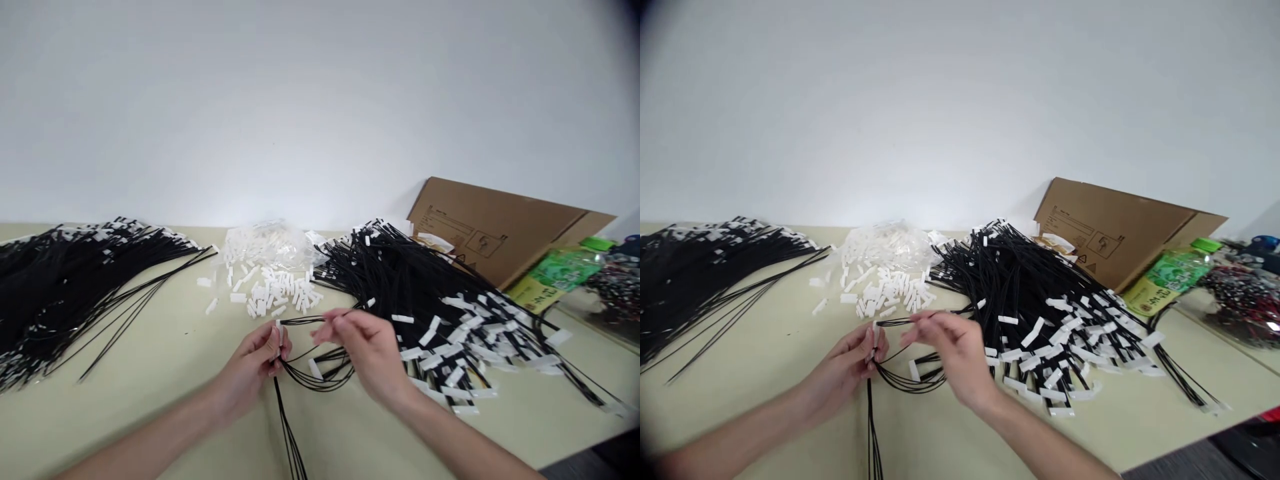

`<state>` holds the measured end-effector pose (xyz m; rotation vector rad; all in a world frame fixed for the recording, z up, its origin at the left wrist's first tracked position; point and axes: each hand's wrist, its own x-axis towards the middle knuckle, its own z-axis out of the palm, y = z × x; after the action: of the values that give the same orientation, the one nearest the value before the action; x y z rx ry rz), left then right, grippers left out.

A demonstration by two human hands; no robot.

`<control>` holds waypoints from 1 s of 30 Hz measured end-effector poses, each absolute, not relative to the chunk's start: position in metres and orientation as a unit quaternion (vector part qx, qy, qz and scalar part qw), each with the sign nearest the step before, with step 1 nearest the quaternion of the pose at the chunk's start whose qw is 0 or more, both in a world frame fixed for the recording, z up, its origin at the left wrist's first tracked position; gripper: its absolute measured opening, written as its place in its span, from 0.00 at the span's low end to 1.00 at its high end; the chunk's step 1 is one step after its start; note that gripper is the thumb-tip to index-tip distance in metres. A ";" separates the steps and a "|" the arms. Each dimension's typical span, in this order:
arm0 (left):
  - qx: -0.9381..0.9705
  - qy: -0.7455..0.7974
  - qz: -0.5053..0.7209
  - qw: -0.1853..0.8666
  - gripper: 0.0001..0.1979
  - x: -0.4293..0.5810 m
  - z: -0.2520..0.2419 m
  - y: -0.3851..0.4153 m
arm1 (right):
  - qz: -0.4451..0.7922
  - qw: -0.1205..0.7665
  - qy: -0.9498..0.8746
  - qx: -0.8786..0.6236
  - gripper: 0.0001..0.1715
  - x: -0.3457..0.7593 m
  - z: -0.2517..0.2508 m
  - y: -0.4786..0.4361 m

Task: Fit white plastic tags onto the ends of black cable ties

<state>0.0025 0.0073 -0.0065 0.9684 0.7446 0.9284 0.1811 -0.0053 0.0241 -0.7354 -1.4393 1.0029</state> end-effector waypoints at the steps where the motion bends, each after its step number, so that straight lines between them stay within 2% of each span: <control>1: 0.441 0.342 0.418 0.717 0.14 0.002 -0.006 0.007 | 0.455 0.620 -0.553 -0.320 0.09 0.185 0.029 -0.003; 4: 0.448 0.355 0.413 0.709 0.14 0.002 -0.006 0.007 | 0.436 0.708 -0.445 -0.333 0.10 0.200 0.043 0.006; 8: 0.457 0.360 0.419 0.697 0.14 0.003 -0.006 0.007 | 0.252 0.744 -0.491 -0.377 0.11 0.212 0.048 0.011; 11: 0.461 0.360 0.415 0.697 0.15 0.003 -0.007 0.007 | 0.093 0.667 -0.627 -0.391 0.11 0.209 0.042 0.005; 14: 0.460 0.359 0.415 0.698 0.15 0.003 -0.007 0.007 | 0.017 0.560 -0.748 -0.356 0.09 0.198 0.034 -0.003; 18: 0.453 0.353 0.424 0.700 0.14 0.003 -0.007 0.007 | -0.024 0.500 -0.799 -0.332 0.06 0.186 0.029 -0.009; 30: 0.461 0.352 0.429 0.692 0.15 0.004 -0.005 0.008 | -0.029 0.507 -0.793 -0.337 0.07 0.185 0.027 -0.011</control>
<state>0.0037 0.0075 -0.0051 1.0306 0.7871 0.9579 0.1849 -0.0111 0.0272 -0.8135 -1.9107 -0.0699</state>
